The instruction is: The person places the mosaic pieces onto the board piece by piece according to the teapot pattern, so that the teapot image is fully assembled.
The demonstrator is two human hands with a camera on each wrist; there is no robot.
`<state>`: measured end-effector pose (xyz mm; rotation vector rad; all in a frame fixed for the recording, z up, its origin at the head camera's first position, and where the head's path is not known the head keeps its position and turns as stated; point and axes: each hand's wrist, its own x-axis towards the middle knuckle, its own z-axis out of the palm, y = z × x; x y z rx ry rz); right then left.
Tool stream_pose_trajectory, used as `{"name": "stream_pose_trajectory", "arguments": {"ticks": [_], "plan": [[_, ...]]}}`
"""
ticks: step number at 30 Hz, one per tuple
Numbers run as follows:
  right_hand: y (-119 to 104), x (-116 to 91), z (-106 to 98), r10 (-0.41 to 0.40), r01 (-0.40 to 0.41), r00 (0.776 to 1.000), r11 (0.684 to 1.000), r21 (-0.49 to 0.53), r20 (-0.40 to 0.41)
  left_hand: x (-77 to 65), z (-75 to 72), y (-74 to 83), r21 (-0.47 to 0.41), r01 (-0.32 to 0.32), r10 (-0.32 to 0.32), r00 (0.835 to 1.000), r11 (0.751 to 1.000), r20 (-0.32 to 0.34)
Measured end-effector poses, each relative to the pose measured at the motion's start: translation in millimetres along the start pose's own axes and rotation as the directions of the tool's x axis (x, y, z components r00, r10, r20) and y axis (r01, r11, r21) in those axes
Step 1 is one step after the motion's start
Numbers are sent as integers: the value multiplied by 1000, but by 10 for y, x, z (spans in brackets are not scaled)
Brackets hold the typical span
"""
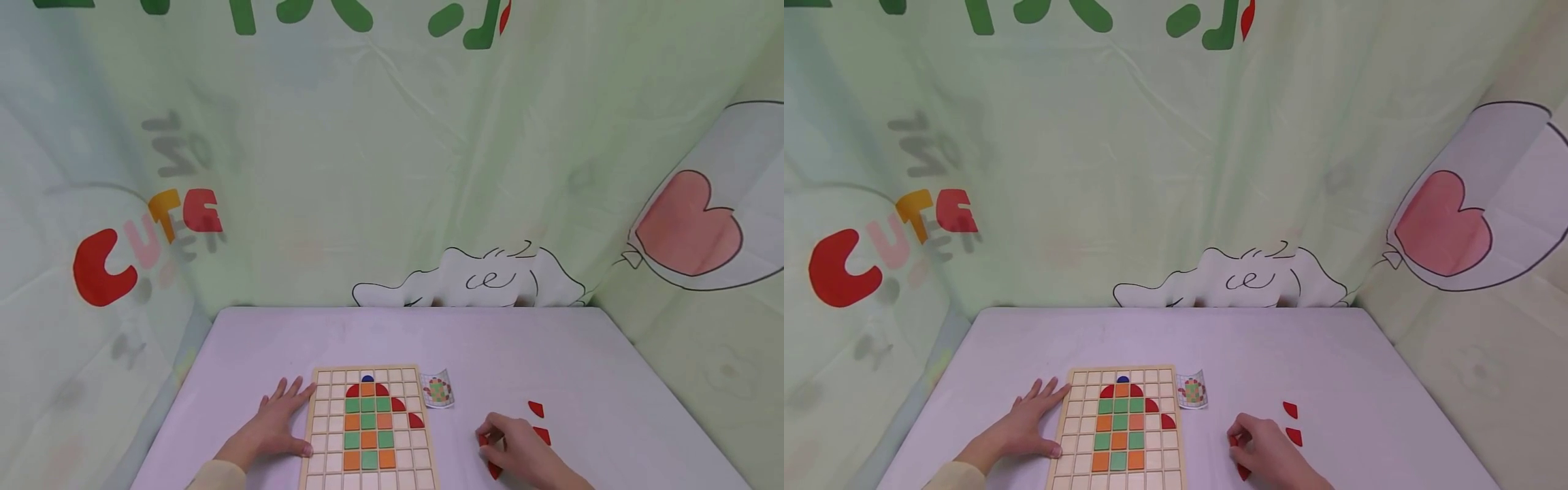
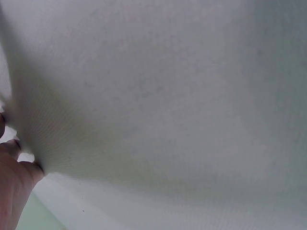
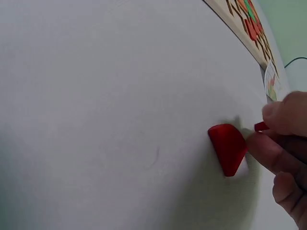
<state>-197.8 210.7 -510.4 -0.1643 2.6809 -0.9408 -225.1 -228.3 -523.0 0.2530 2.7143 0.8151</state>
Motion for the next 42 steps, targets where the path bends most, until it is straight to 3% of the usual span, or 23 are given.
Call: {"name": "stream_pose_trajectory", "arguments": {"ticks": [5, 12, 18, 24, 30, 36, 42], "plan": [[-15, 30, 4, -16, 16, 999, 1000, 19, 49, 1, 7, -4, 1, 1, -1, 1000, 1000, -1], [-78, 64, 20, -15, 15, 999, 1000, -12, 37, 1, 3, -8, -12, 1, -1, 1000, 1000, -2], [-106, 81, 15, -76, 77, 996, 997, -10, 47, -6, 10, -6, -22, 11, -11, 1000, 1000, -3], [-167, 112, 44, -195, 197, 977, 980, -13, 90, 4, 4, 0, -19, 10, -10, 1000, 1000, 3], [-376, 209, 172, -281, 285, 950, 958, -15, 136, 16, 7, -36, -35, -1, 1, 1000, 999, 14], [-536, 312, 305, -313, 321, 936, 947, -28, 159, 32, 37, -93, -50, -16, 17, 1000, 999, 17], [-612, 337, 381, -306, 312, 939, 950, -18, 155, 29, 39, -76, -37, 6, -6, 1000, 999, 1]]}}
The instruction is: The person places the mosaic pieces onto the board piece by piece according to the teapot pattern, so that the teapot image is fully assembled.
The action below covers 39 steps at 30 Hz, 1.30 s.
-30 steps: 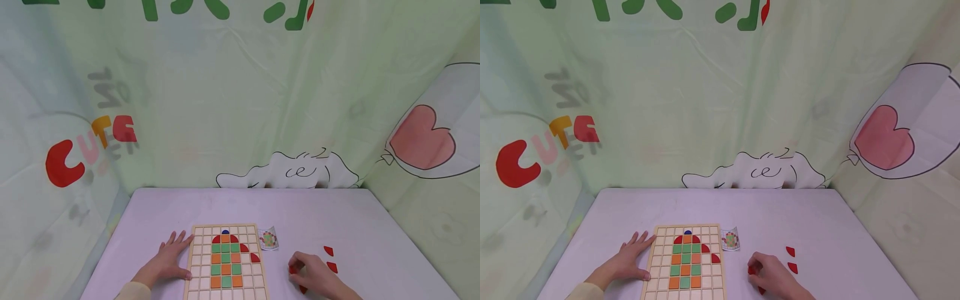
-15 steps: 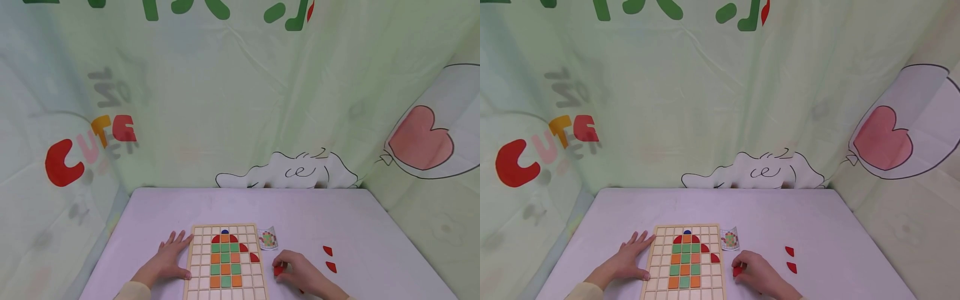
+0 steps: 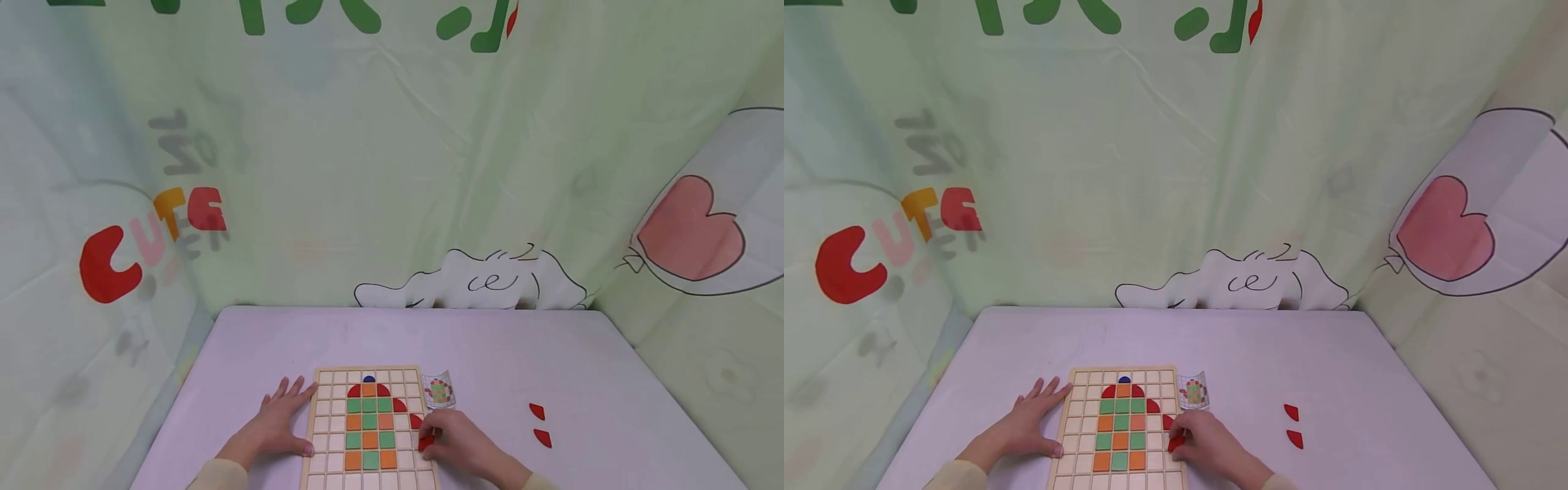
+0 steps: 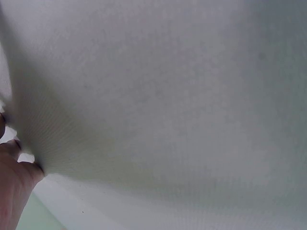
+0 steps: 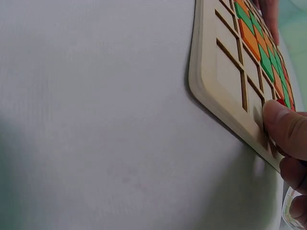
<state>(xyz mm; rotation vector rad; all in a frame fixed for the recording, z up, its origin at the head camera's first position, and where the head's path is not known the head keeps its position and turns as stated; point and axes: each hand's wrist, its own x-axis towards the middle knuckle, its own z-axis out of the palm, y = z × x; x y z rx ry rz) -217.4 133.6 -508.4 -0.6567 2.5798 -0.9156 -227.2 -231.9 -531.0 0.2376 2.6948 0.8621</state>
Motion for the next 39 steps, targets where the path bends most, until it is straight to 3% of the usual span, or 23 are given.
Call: {"name": "stream_pose_trajectory", "arguments": {"ticks": [14, 21, 30, 39], "plan": [[-17, 17, 37, -28, 27, 999, 997, -72, -15, 10, -4, 7, 32, 12, -12, 1000, 999, -2], [37, -6, 23, -40, 40, 999, 999, -29, -6, -9, -8, 26, 31, 4, -4, 1000, 1000, -6], [80, 15, 50, -45, 43, 998, 999, -29, -54, -1, -3, 32, 27, 25, -24, 1000, 999, -4], [55, -11, 55, 40, -46, 990, 998, -41, -132, 10, 3, 39, 27, 37, -37, 999, 999, -4]]}}
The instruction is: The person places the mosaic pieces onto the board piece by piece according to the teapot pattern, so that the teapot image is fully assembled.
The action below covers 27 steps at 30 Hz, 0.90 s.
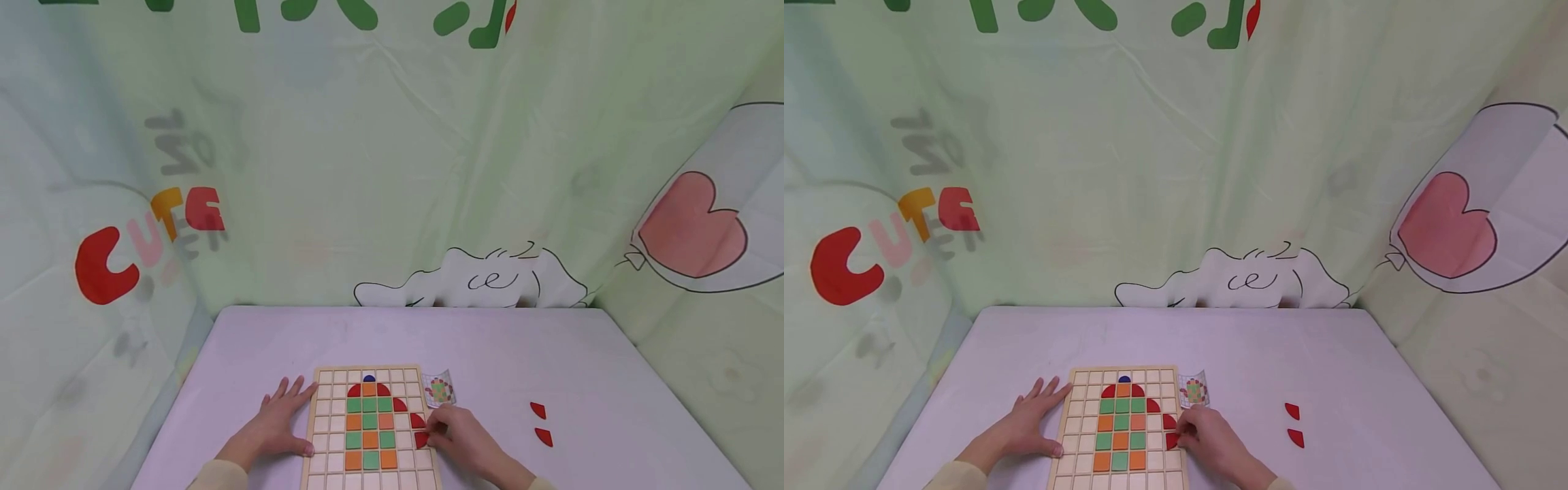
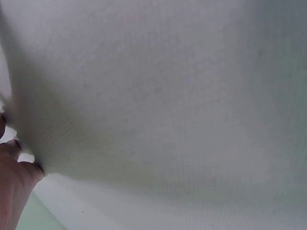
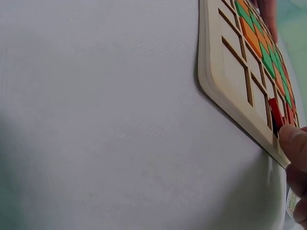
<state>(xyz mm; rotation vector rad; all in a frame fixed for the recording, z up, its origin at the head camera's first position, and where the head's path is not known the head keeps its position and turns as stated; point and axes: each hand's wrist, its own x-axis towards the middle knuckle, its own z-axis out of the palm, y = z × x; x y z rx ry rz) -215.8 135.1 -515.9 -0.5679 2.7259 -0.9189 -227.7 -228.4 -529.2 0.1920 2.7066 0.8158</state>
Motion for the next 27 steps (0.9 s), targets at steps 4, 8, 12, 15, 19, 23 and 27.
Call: {"name": "stream_pose_trajectory", "arguments": {"ticks": [4, 8, 12, 15, 19, 23, 27], "plan": [[-4, 0, 24, 30, -30, 1000, 1000, 1, -2, -2, -3, 3, 1, 2, -2, 1000, 1000, -1], [-28, -3, 45, 39, -39, 999, 999, 22, -14, -5, -2, 3, 1, 2, -2, 1000, 1000, -1], [-63, 2, 57, 59, -58, 998, 998, 26, -30, -13, -6, 11, -2, 4, -4, 1000, 1000, -1], [-91, 10, 65, 86, -85, 995, 996, 19, -44, -13, -9, 18, -7, 5, -5, 1000, 1000, -1], [-115, 19, 78, 104, -104, 993, 995, 10, -60, -12, -9, 17, -6, 6, -6, 1000, 1000, 0], [-121, 26, 78, 108, -107, 993, 994, 7, -44, -20, -13, 20, 7, 0, 0, 1000, 1000, -1], [-110, 30, 71, 103, -103, 994, 995, 5, -28, -21, -21, 29, 9, -7, 7, 1000, 1000, -2]]}}
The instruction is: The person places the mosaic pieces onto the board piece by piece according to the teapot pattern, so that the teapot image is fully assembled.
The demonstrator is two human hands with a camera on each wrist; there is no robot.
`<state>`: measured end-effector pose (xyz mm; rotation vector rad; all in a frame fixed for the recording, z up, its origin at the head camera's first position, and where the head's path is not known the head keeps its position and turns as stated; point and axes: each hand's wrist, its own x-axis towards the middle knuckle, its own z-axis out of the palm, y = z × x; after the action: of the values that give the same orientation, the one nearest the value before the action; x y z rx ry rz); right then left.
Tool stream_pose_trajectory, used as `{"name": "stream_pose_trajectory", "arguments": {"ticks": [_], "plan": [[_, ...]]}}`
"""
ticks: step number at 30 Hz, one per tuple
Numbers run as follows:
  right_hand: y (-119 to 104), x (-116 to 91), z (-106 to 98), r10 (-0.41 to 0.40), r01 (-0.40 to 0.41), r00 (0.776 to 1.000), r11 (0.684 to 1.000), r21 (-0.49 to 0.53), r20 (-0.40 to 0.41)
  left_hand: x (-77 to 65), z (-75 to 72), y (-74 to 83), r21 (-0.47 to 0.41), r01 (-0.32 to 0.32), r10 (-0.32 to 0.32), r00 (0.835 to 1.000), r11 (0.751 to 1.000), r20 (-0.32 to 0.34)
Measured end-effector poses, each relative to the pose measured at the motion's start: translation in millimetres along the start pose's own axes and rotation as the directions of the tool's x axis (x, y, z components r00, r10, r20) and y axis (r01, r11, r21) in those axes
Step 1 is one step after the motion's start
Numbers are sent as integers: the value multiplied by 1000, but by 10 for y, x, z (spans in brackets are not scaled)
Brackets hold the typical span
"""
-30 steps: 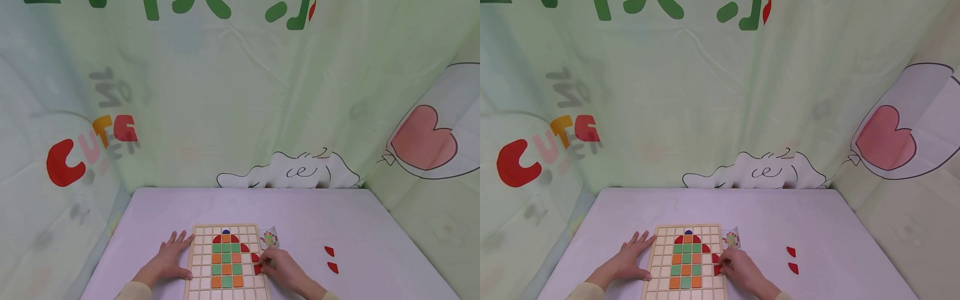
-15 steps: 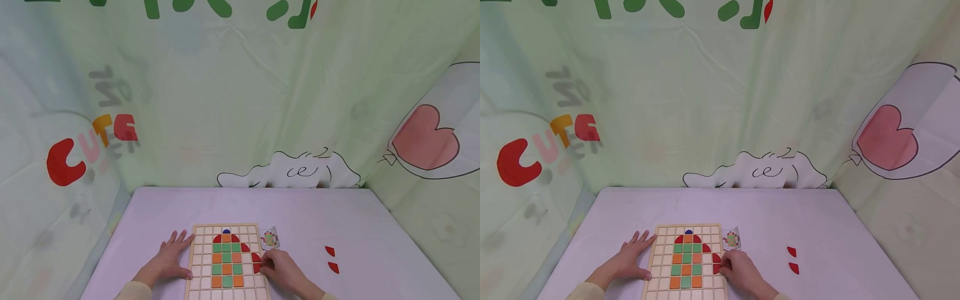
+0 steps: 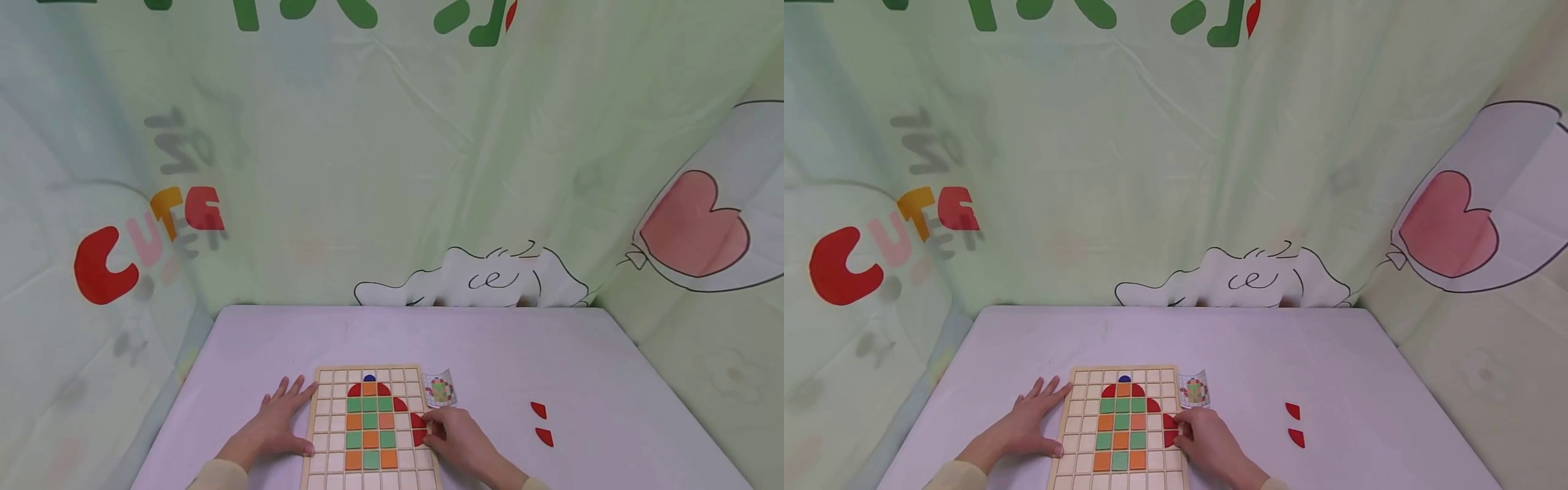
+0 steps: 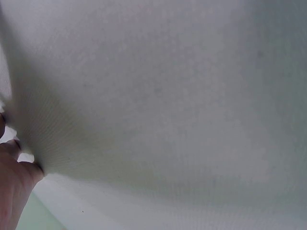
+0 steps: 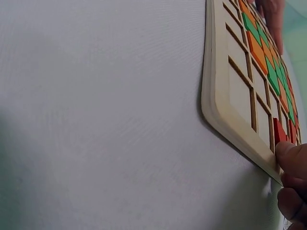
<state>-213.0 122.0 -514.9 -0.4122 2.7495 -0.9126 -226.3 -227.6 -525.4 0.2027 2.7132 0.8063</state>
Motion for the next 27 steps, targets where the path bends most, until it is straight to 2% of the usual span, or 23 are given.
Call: {"name": "stream_pose_trajectory", "arguments": {"ticks": [9, 15, 22, 27], "plan": [[-7, 7, -10, 8, -8, 1000, 1000, 22, 28, 35, 50, -94, -31, -44, 44, 999, 999, -1], [-11, -13, -39, 3, -3, 999, 1000, 21, 33, 80, 119, -168, -33, -43, 42, 999, 999, -24], [40, -93, -142, 70, -69, 997, 998, -13, 35, -5, -1, -11, -20, -18, 18, 1000, 1000, 2], [182, -198, -278, 86, -85, 995, 996, -14, 56, -7, -9, -24, -17, -28, 28, 999, 999, 27]]}}
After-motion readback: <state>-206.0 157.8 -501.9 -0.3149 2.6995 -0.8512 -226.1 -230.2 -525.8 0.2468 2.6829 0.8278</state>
